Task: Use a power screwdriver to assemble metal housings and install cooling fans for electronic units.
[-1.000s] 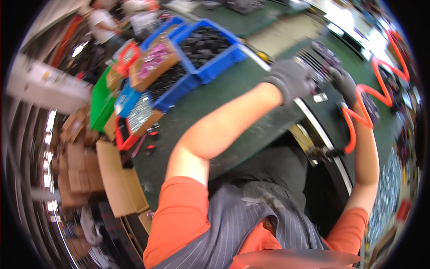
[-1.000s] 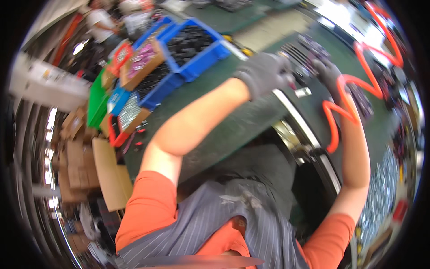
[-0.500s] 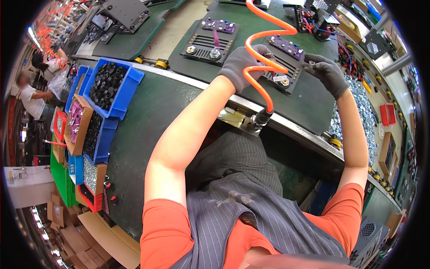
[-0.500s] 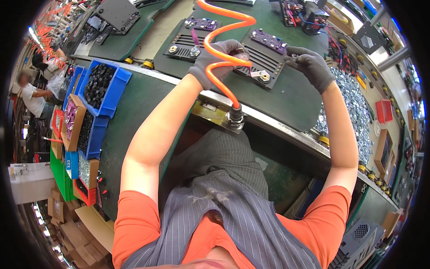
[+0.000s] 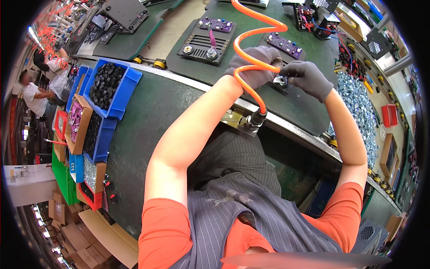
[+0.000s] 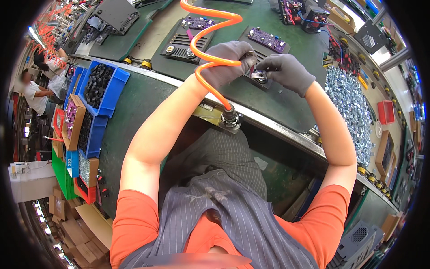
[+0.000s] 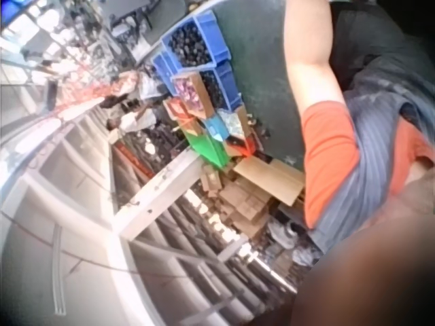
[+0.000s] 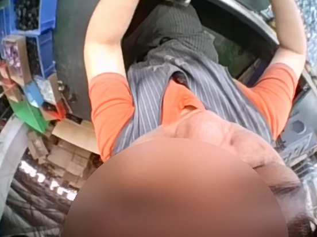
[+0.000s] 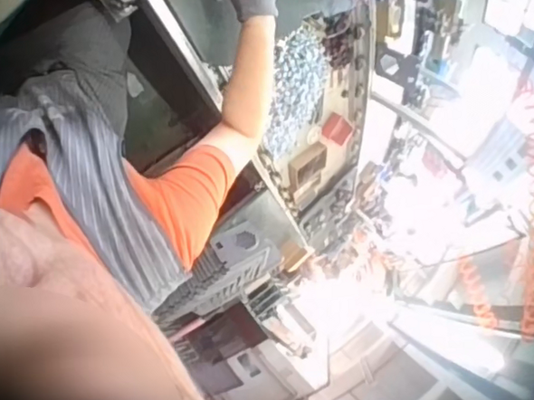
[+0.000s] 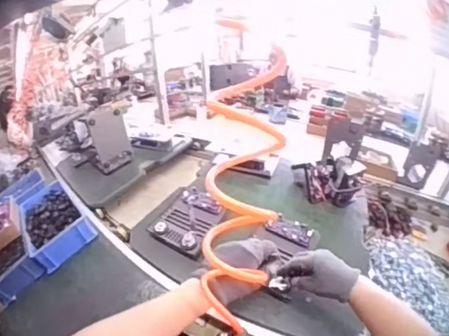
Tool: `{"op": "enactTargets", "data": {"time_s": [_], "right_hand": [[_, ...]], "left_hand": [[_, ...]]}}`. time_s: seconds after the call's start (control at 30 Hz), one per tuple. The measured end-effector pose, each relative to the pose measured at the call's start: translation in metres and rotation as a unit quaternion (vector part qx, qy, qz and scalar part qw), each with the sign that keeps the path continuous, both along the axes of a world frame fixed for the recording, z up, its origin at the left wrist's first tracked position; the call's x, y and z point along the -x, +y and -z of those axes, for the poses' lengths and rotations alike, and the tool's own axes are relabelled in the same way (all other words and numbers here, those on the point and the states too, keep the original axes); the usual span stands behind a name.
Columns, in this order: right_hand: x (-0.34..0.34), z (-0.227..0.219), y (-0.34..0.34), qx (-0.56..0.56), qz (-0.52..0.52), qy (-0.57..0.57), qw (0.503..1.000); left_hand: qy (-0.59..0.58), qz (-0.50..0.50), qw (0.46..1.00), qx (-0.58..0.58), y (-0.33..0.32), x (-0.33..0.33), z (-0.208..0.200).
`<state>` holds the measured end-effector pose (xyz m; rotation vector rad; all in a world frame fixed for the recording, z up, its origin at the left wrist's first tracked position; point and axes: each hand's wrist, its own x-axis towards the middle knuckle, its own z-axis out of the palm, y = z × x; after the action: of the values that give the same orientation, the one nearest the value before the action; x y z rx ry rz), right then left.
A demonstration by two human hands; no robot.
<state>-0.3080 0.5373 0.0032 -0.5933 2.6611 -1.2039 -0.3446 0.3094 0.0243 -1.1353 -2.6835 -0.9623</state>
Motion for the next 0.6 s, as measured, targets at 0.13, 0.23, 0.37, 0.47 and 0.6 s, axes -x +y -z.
{"op": "enactTargets", "data": {"time_s": [0.13, 0.23, 0.37, 0.47, 0.6], "right_hand": [[0.005, -0.005, -0.005, -0.078, -0.005, -0.011, 0.997], [0.009, -0.002, -0.007, -0.127, -0.057, 0.075, 0.987], [0.011, 0.004, -0.017, -0.184, -0.118, 0.195, 0.956], [0.008, -0.004, -0.024, -0.252, -0.018, 0.145, 0.957], [0.003, -0.015, -0.027, -0.226, 0.023, 0.085, 0.97]], "left_hand": [[0.047, -0.006, 0.999, 0.006, 0.006, -0.004, 0.0], [0.047, -0.006, 0.999, -0.004, 0.01, -0.006, 0.003], [0.056, -0.002, 0.997, -0.044, 0.01, -0.005, 0.007], [0.047, 0.024, 0.994, -0.091, 0.007, -0.006, 0.007], [0.047, 0.001, 0.996, -0.072, 0.007, -0.008, 0.007]]}}
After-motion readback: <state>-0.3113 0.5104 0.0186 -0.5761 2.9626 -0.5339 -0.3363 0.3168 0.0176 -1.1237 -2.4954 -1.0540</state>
